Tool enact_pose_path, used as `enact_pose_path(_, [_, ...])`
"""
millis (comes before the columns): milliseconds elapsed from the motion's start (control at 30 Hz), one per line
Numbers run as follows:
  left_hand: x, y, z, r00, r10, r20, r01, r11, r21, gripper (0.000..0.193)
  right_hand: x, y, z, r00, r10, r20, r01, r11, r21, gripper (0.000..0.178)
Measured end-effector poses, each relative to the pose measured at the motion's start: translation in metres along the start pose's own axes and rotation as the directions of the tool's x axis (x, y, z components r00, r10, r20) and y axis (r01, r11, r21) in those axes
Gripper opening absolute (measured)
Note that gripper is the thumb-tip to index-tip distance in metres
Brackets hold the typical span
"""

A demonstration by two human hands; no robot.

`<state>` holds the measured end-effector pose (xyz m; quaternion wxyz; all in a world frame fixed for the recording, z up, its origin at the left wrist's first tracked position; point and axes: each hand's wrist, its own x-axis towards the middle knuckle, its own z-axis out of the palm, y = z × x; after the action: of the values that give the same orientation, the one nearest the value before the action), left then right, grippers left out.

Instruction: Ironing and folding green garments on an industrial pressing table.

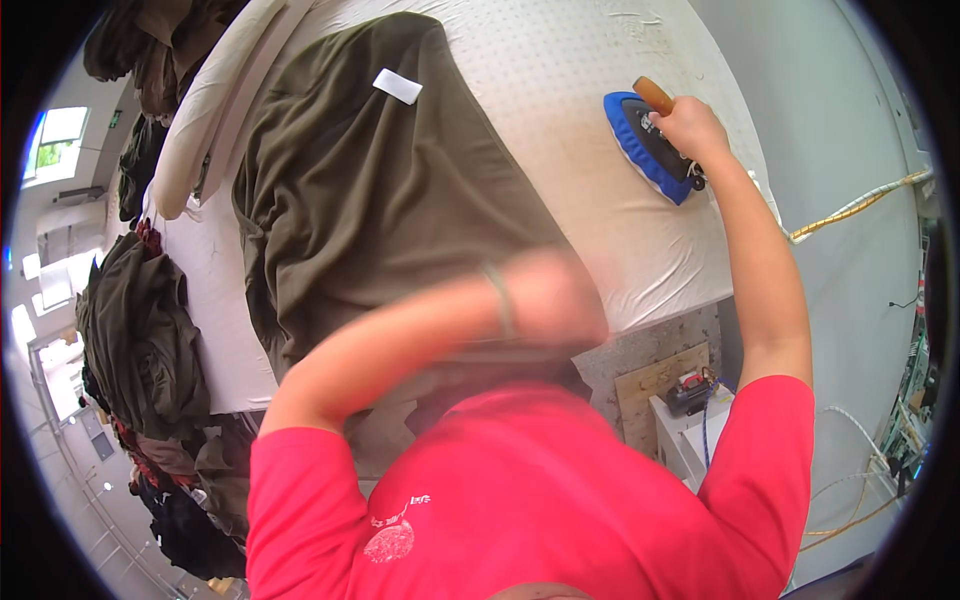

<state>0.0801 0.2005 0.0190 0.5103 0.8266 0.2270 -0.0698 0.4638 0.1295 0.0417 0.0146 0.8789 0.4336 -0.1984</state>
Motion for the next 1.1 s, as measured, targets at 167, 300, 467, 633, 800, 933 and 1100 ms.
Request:
enact_pose_path(167, [-0.017,0.094,-0.034,0.895,0.174,0.411,-0.231,0.968,0.094,0.059,-0.014,-0.016,0.011,1.0,0.018,-0.002,-0.018,1.0,0.017,0.041])
enact_pose_path(300, [-0.011,0.084,-0.143,0.97,-0.235,-0.06,0.242,0.952,0.189,0.031,-0.02,-0.032,0.0,0.995,-0.032,-0.099,0.029,0.999,-0.029,0.041])
enact_pose_path(467, [-0.022,0.096,0.004,0.931,0.324,0.167,-0.33,0.944,0.01,0.021,-0.014,-0.027,0.013,0.997,-0.034,-0.075,0.03,0.998,-0.048,0.04])
enact_pose_path(633, [-0.034,0.087,0.001,0.726,0.684,0.066,-0.682,0.729,-0.056,0.041,-0.024,-0.02,0.006,0.994,-0.014,-0.105,0.01,0.999,-0.038,0.041])
enact_pose_path(800, [-0.006,0.008,-0.095,0.644,0.005,-0.765,-0.01,1.0,-0.001,0.027,-0.028,-0.04,-0.009,0.999,0.016,-0.037,-0.014,0.999,0.047,0.026])
enact_pose_path(933, [-0.039,0.079,0.027,0.905,0.405,-0.13,-0.346,0.879,0.327,0.06,-0.033,-0.021,-0.01,0.997,-0.006,-0.079,0.01,0.998,0.055,0.033])
enact_pose_path(1100, [-0.072,-0.005,0.009,0.699,0.073,-0.711,0.082,0.98,0.181,0.047,-0.057,-0.011,-0.02,0.996,0.0,-0.093,0.003,1.0,0.024,0.033])
